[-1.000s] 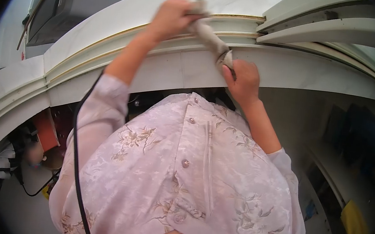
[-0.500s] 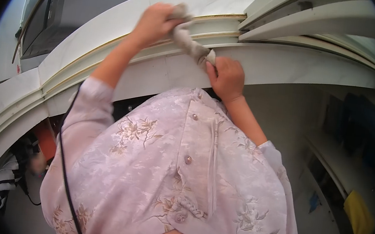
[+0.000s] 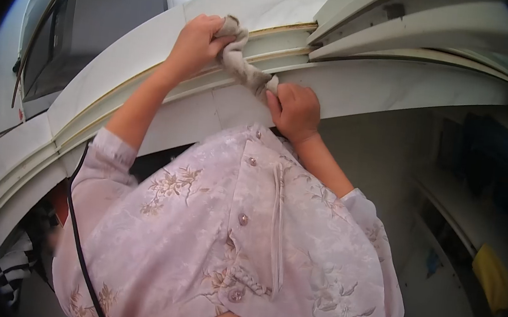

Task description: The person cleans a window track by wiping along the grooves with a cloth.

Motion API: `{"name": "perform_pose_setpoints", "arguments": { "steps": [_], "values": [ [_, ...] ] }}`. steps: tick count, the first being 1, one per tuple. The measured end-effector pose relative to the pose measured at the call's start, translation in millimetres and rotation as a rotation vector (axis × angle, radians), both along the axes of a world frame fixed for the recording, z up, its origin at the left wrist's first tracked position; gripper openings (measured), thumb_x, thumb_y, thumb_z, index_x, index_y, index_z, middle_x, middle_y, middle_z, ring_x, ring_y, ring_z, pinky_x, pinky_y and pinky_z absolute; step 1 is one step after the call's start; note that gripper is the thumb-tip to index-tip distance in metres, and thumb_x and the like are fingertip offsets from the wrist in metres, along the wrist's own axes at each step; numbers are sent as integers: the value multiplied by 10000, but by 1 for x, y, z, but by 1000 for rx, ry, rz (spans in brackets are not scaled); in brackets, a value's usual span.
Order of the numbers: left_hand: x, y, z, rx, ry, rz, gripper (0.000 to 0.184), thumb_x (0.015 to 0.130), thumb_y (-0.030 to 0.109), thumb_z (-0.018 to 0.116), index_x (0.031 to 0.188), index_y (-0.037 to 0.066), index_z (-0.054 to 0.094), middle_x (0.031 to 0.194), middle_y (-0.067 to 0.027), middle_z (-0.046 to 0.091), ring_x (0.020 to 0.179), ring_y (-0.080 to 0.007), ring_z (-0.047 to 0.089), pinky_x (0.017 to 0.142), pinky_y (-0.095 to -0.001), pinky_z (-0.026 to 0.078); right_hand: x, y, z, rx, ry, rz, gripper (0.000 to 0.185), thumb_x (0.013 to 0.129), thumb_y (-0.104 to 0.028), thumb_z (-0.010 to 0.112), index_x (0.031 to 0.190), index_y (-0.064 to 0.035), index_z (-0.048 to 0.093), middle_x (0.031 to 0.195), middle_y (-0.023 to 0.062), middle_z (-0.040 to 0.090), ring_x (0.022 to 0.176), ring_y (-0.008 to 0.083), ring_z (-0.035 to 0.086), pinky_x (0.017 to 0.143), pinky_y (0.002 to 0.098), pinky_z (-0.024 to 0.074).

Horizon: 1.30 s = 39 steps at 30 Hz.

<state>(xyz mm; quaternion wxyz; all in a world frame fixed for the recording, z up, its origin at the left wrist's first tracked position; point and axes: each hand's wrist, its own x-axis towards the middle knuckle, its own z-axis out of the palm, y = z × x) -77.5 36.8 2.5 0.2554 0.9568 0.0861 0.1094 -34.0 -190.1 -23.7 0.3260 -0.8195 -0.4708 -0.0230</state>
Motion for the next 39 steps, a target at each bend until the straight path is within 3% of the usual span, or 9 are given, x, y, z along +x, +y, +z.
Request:
{"name": "perform_pose_setpoints", "arguments": {
  "steps": [3, 8, 13, 16, 20, 23, 28, 31, 39],
  "values": [
    [37, -16, -11, -109, -59, -77, 109, 649, 182, 572, 664, 77, 597, 663, -110, 578, 645, -299, 552, 593, -385, 432, 2, 2, -1, -10, 8, 6, 173, 718, -175, 581, 660, -77, 451, 592, 85, 465, 549, 279, 464, 513, 369, 357],
    [93, -55, -18, 161, -266, -119, 76, 659, 177, 558, 664, 121, 609, 646, -94, 582, 650, -287, 559, 604, -377, 439, -3, -3, -6, -18, -20, -69, 188, 729, -178, 575, 640, -77, 444, 572, 84, 456, 535, 282, 455, 505, 365, 354],
    [4, 1, 3, 100, 193, -68, 129, 719, 194, 571, 773, 82, 606, 708, -83, 568, 691, -277, 526, 650, -369, 418, 3, -2, -5, 14, 7, -22, 186, 735, -183, 573, 646, -76, 451, 581, 89, 461, 536, 286, 451, 505, 368, 354],
    [8, -4, -3, -68, -23, -41, 139, 709, 196, 586, 750, 63, 591, 708, -100, 564, 705, -284, 521, 656, -377, 413, -1, 2, -3, 2, 7, -45, 186, 735, -184, 574, 649, -75, 451, 592, 93, 466, 539, 290, 451, 506, 373, 355],
    [98, -57, -24, 151, -131, -125, 58, 673, 112, 530, 692, 62, 551, 725, -103, 576, 703, -301, 538, 663, -389, 426, -3, -1, -9, -33, -43, -84, 187, 738, -187, 572, 654, -73, 449, 602, 96, 468, 543, 297, 448, 506, 377, 355],
    [79, -53, -16, 109, -210, -106, 65, 675, 119, 534, 699, 70, 570, 723, -99, 577, 716, -291, 542, 665, -380, 430, -5, -3, -11, -28, -53, -79, 190, 744, -187, 567, 652, -72, 448, 597, 96, 463, 545, 305, 446, 507, 381, 354],
    [-67, 35, -3, 105, 70, 83, 150, 717, 258, 594, 735, 112, 624, 679, -70, 576, 654, -258, 539, 617, -380, 417, -5, 1, -13, -1, 6, -41, 174, 763, -189, 558, 672, -75, 463, 613, 86, 468, 550, 292, 452, 514, 377, 353],
    [-71, 38, 0, 81, 17, 91, 135, 716, 240, 594, 727, 108, 620, 652, -79, 567, 645, -276, 534, 615, -389, 418, -6, 3, -10, 8, -7, -7, 157, 767, -195, 558, 695, -79, 482, 624, 78, 476, 555, 286, 458, 517, 373, 351],
    [37, -21, -25, 79, -116, -39, 102, 655, 152, 553, 726, 104, 609, 725, -102, 596, 706, -301, 568, 646, -411, 439, 0, -1, -9, -7, 55, -26, 139, 755, -183, 568, 697, -78, 499, 643, 96, 494, 595, 301, 469, 532, 386, 354]
  ]
}}
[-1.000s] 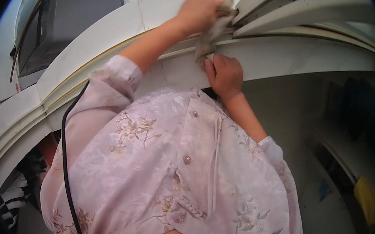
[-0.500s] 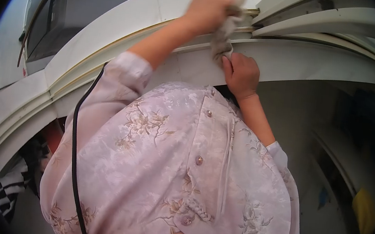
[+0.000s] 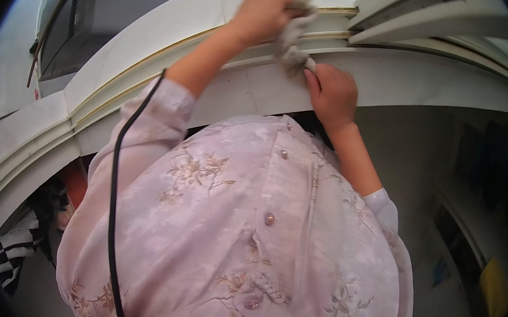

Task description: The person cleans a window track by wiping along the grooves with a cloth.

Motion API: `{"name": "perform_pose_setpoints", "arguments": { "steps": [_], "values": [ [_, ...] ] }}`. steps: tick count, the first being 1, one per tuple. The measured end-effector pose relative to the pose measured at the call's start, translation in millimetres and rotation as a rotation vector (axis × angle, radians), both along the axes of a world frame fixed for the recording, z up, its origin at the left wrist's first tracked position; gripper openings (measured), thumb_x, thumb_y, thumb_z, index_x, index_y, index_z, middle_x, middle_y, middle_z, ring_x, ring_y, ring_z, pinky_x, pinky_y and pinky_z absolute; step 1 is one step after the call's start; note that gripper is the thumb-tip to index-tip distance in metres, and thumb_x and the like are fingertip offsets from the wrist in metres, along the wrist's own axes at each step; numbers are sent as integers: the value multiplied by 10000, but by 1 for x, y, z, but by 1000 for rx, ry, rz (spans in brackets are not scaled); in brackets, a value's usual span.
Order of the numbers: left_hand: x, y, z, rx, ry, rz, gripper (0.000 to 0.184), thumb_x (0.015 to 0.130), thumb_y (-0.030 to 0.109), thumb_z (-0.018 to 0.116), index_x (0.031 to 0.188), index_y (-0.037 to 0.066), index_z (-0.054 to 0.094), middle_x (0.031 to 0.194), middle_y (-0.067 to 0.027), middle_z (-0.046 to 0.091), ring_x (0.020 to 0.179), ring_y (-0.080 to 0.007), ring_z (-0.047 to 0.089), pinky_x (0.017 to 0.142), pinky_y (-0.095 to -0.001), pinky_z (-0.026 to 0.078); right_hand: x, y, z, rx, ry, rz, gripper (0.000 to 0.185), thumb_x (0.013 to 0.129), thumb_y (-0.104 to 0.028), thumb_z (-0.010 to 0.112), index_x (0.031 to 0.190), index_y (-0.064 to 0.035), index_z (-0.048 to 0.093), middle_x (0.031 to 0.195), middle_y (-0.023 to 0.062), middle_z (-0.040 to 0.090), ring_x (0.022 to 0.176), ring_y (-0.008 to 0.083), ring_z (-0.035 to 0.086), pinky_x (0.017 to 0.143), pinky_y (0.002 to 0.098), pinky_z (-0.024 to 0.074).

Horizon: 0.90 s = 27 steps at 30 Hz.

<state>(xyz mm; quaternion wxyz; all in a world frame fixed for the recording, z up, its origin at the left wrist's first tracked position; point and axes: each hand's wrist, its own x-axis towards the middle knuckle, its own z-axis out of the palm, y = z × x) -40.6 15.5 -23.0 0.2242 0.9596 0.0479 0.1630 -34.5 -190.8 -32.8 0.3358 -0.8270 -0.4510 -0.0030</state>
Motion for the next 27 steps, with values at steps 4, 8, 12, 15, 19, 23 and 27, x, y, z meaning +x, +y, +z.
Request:
{"name": "perform_pose_setpoints", "arguments": {
  "steps": [4, 8, 12, 15, 19, 23, 27],
  "values": [
    [-60, 35, 26, 9, 202, 110, 133, 682, 230, 585, 711, 104, 616, 710, -105, 591, 693, -297, 564, 630, -396, 440, 1, 4, 3, 31, -81, -6, 132, 754, -179, 567, 705, -80, 496, 638, 75, 495, 590, 279, 479, 546, 364, 363],
    [-9, 12, 24, -100, 237, 35, 130, 680, 221, 576, 711, 103, 620, 702, -116, 593, 697, -304, 563, 630, -390, 442, 1, 5, 1, -24, -75, 11, 136, 750, -179, 567, 700, -79, 490, 641, 69, 501, 588, 260, 488, 550, 351, 366],
    [69, -33, 6, -146, 183, -27, 166, 705, 225, 577, 736, 63, 597, 743, -151, 584, 718, -323, 551, 620, -387, 428, -2, 5, 2, 19, -71, -41, 153, 739, -179, 580, 670, -85, 480, 607, 67, 479, 559, 266, 476, 535, 358, 367],
    [51, -17, 6, -174, 168, -58, 160, 699, 222, 580, 738, 68, 599, 733, -146, 586, 711, -325, 551, 617, -395, 428, -1, 5, -1, 35, -86, -42, 164, 734, -175, 585, 659, -84, 472, 593, 66, 471, 554, 265, 476, 529, 358, 367],
    [9, 12, 21, -364, 300, -34, 159, 700, 222, 571, 733, 68, 590, 728, -148, 581, 710, -335, 545, 619, -402, 429, -6, 7, 3, 30, -57, -19, 165, 734, -171, 585, 658, -82, 468, 593, 68, 481, 554, 264, 477, 521, 358, 366],
    [55, -28, 15, -103, 256, -15, 90, 652, 181, 549, 702, 140, 611, 722, -101, 604, 726, -300, 575, 636, -384, 450, -7, 7, -2, 22, -56, -18, 173, 734, -170, 581, 648, -85, 457, 590, 69, 472, 552, 264, 476, 518, 362, 364],
    [55, -22, 9, -80, 160, -92, 159, 679, 206, 587, 686, 49, 562, 670, -145, 560, 692, -333, 544, 595, -396, 420, -2, 1, 0, 12, -81, -23, 175, 735, -171, 577, 640, -88, 455, 592, 67, 462, 558, 262, 476, 527, 355, 363]
  ]
}}
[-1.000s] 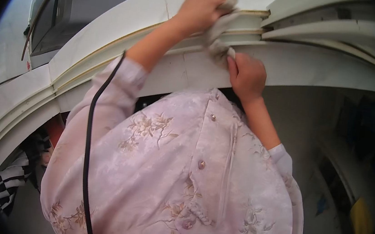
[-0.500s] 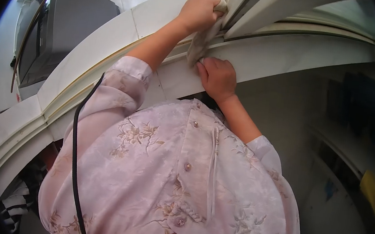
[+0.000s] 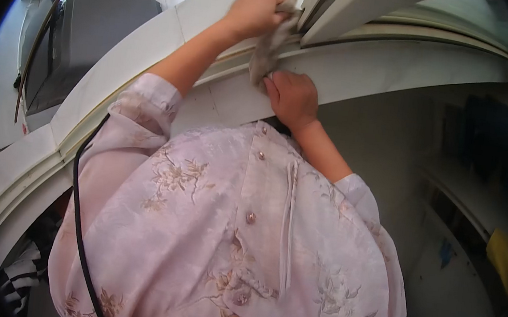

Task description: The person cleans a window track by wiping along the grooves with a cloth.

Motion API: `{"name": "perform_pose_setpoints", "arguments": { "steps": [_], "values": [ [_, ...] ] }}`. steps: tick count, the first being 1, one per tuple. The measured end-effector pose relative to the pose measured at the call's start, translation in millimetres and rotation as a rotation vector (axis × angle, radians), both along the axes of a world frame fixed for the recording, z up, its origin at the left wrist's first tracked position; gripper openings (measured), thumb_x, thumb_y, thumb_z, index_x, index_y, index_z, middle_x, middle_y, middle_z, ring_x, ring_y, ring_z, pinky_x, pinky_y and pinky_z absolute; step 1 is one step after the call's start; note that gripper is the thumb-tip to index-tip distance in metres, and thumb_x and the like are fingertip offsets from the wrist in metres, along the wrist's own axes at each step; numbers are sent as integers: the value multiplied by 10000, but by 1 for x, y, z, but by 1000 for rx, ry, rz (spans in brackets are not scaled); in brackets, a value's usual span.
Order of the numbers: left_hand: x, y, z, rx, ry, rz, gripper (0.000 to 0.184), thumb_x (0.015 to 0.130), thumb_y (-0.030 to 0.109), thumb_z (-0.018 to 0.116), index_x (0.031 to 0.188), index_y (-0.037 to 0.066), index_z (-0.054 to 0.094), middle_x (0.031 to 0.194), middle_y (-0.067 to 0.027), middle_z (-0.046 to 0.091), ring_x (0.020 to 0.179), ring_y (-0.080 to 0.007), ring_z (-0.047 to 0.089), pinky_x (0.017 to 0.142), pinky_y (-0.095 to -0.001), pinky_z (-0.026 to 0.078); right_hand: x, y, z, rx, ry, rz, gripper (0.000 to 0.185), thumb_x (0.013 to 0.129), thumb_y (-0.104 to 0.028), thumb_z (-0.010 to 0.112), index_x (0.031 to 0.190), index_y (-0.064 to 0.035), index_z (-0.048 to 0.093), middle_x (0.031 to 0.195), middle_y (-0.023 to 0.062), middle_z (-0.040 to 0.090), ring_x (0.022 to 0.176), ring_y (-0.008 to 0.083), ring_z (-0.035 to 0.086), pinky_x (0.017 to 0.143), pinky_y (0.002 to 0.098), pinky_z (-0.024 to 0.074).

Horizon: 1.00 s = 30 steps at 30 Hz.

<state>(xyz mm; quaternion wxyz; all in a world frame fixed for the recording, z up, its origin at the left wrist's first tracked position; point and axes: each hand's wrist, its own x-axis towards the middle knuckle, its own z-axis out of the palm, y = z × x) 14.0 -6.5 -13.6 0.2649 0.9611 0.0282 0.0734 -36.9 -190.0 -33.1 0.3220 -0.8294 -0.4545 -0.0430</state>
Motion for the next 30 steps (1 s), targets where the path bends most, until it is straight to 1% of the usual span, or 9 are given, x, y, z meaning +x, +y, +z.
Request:
{"name": "perform_pose_setpoints", "arguments": {
  "steps": [3, 7, 10, 12, 14, 17, 21, 23, 30],
  "values": [
    [-45, 28, 13, -153, 135, 56, 166, 680, 215, 571, 687, 49, 560, 697, -156, 565, 706, -335, 544, 608, -408, 421, -1, 4, 4, 9, 18, 4, 169, 735, -168, 577, 638, -91, 462, 597, 67, 468, 560, 260, 477, 524, 354, 362],
    [-15, 3, 12, -135, 104, 48, 174, 686, 228, 577, 701, 55, 572, 708, -161, 570, 709, -333, 547, 613, -408, 423, -4, 5, 1, 7, 0, -9, 184, 734, -191, 583, 641, -92, 459, 594, 59, 467, 554, 246, 477, 524, 348, 362],
    [14, -10, 2, 76, 35, 19, 180, 684, 234, 594, 710, 57, 579, 700, -158, 570, 697, -333, 544, 609, -398, 421, -6, 4, 0, 38, 57, -27, 159, 739, -154, 568, 651, -65, 469, 605, 98, 471, 552, 301, 453, 514, 380, 352],
    [1, 5, -3, -108, 46, -19, 170, 680, 223, 599, 723, 58, 591, 691, -156, 570, 685, -331, 544, 613, -391, 423, -1, 1, 1, 78, -6, 33, 160, 740, -154, 567, 650, -66, 468, 604, 98, 470, 553, 300, 453, 514, 379, 353],
    [-39, 28, 12, -102, 188, 50, 160, 685, 211, 592, 722, 56, 596, 691, -155, 570, 679, -328, 545, 615, -390, 424, 1, 4, 1, 128, -90, 83, 161, 741, -153, 565, 649, -66, 466, 603, 97, 468, 554, 299, 454, 515, 378, 354],
    [-58, 39, 15, -87, 150, 68, 159, 675, 208, 597, 722, 56, 602, 696, -157, 571, 682, -324, 549, 606, -382, 427, -2, 11, -2, 134, -7, 72, 175, 744, -154, 562, 638, -66, 454, 601, 105, 464, 553, 306, 451, 514, 382, 351],
    [12, -7, -5, 12, 33, 49, 125, 660, 161, 527, 704, 60, 587, 703, -156, 579, 684, -343, 551, 612, -403, 440, -4, 9, -11, 116, -72, 32, 172, 750, -151, 556, 639, -66, 455, 607, 113, 469, 556, 313, 449, 511, 391, 349],
    [15, -3, 1, 69, 112, -11, 140, 674, 191, 554, 736, 72, 593, 720, -150, 585, 707, -334, 557, 613, -405, 439, -1, 9, -9, 114, -93, 4, 168, 751, -149, 555, 641, -66, 458, 608, 113, 469, 556, 313, 450, 510, 393, 349],
    [-111, 59, 36, 38, 153, 64, 130, 684, 184, 611, 760, 79, 604, 721, -110, 577, 714, -295, 550, 637, -384, 436, -3, 11, 5, 159, -98, 35, 164, 733, -148, 569, 641, -65, 462, 600, 114, 465, 545, 311, 446, 498, 390, 345]
  ]
}}
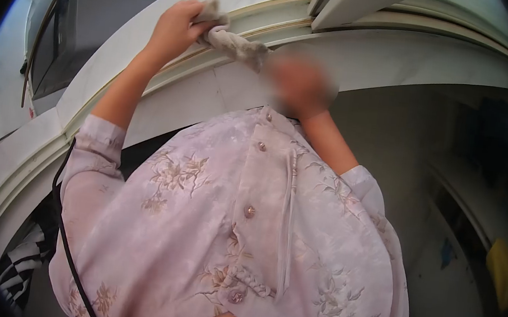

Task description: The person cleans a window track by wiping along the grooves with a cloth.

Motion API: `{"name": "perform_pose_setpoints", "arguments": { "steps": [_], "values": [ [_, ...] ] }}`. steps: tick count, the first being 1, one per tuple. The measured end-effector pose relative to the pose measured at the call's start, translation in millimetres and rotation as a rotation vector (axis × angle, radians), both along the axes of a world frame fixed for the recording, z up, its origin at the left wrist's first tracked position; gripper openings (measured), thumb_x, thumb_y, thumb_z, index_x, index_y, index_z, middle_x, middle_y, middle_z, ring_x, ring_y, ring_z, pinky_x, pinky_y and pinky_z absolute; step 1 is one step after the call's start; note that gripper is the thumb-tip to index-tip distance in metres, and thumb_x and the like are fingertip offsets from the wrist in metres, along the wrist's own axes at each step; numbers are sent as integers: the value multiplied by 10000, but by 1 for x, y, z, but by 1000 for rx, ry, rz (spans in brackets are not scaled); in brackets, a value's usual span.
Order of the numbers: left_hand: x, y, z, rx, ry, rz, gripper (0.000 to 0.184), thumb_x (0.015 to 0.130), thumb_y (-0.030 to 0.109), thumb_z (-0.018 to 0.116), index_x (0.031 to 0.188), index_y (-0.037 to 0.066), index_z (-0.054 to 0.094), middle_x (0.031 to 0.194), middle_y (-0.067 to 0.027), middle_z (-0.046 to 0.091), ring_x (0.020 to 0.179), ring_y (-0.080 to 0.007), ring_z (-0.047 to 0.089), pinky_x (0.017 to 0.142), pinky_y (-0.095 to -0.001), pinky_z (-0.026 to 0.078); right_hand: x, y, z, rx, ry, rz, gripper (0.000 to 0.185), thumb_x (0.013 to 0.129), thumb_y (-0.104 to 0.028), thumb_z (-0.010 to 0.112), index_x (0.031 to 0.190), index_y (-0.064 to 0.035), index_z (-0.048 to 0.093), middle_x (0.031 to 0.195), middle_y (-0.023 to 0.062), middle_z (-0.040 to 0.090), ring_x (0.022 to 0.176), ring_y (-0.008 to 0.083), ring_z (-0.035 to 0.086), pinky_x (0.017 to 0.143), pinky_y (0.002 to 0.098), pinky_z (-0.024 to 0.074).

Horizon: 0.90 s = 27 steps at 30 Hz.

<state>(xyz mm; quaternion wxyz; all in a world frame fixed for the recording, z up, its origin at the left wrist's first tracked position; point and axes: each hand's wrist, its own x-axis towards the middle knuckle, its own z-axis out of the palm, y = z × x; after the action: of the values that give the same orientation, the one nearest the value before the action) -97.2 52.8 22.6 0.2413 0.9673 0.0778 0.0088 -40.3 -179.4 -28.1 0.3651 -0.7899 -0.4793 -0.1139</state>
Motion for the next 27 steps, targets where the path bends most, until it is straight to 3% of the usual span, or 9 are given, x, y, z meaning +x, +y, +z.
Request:
{"name": "perform_pose_setpoints", "arguments": {
  "steps": [3, 6, 13, 18, 20, 22, 24, 27],
  "values": [
    [-19, -2, 14, -99, -85, 136, 128, 689, 164, 621, 755, 57, 594, 704, -110, 552, 710, -297, 520, 640, -385, 420, 9, -1, -10, 95, 18, 44, 168, 712, -141, 576, 619, -72, 454, 578, 104, 446, 517, 301, 437, 479, 381, 341],
    [-20, -24, -6, -81, -87, -10, 150, 640, 141, 651, 738, 47, 588, 740, -103, 554, 728, -292, 516, 654, -375, 424, 4, -9, -18, 70, -25, 38, 176, 686, -137, 582, 592, -77, 446, 552, 98, 429, 488, 291, 423, 457, 373, 335],
    [75, -82, -35, 37, -290, -85, 135, 637, 115, 612, 746, 44, 575, 735, -105, 556, 739, -298, 536, 656, -386, 434, 8, -8, -17, 69, -7, -5, 209, 676, -131, 589, 555, -82, 426, 522, 91, 416, 467, 284, 412, 443, 367, 329],
    [-36, -13, -5, 18, -29, 72, 141, 615, 110, 609, 754, 127, 628, 732, -75, 571, 726, -276, 543, 661, -364, 437, 11, 3, -18, 91, 42, -6, 216, 686, -135, 589, 554, -85, 426, 516, 88, 418, 473, 286, 428, 446, 366, 336],
    [-39, -13, 0, 40, -18, 128, 145, 600, 106, 624, 742, 133, 629, 725, -69, 572, 721, -269, 546, 653, -362, 436, 7, 6, -14, 83, 49, 23, 220, 695, -147, 592, 558, -84, 431, 519, 90, 421, 479, 287, 436, 446, 369, 337],
    [-11, -32, -3, 46, -25, 34, 122, 620, 62, 598, 742, 66, 595, 731, -99, 557, 719, -279, 536, 660, -365, 434, 8, 5, -16, 63, 30, 4, 221, 703, -146, 590, 560, -85, 432, 519, 92, 421, 478, 287, 435, 447, 370, 338],
    [35, -61, -21, 232, -87, -41, 147, 600, 60, 593, 745, 83, 600, 741, -90, 562, 745, -279, 539, 677, -367, 441, 7, 3, -19, 51, 27, -14, 223, 711, -146, 588, 562, -85, 433, 520, 94, 421, 476, 287, 434, 447, 372, 338],
    [65, -89, -36, 133, -431, 28, 59, 637, 109, 553, 651, 67, 592, 726, -102, 584, 704, -277, 561, 631, -359, 466, 8, -1, -25, 18, -12, -50, 217, 724, -140, 583, 568, -87, 442, 525, 94, 429, 480, 285, 439, 450, 374, 341]
  ]
}}
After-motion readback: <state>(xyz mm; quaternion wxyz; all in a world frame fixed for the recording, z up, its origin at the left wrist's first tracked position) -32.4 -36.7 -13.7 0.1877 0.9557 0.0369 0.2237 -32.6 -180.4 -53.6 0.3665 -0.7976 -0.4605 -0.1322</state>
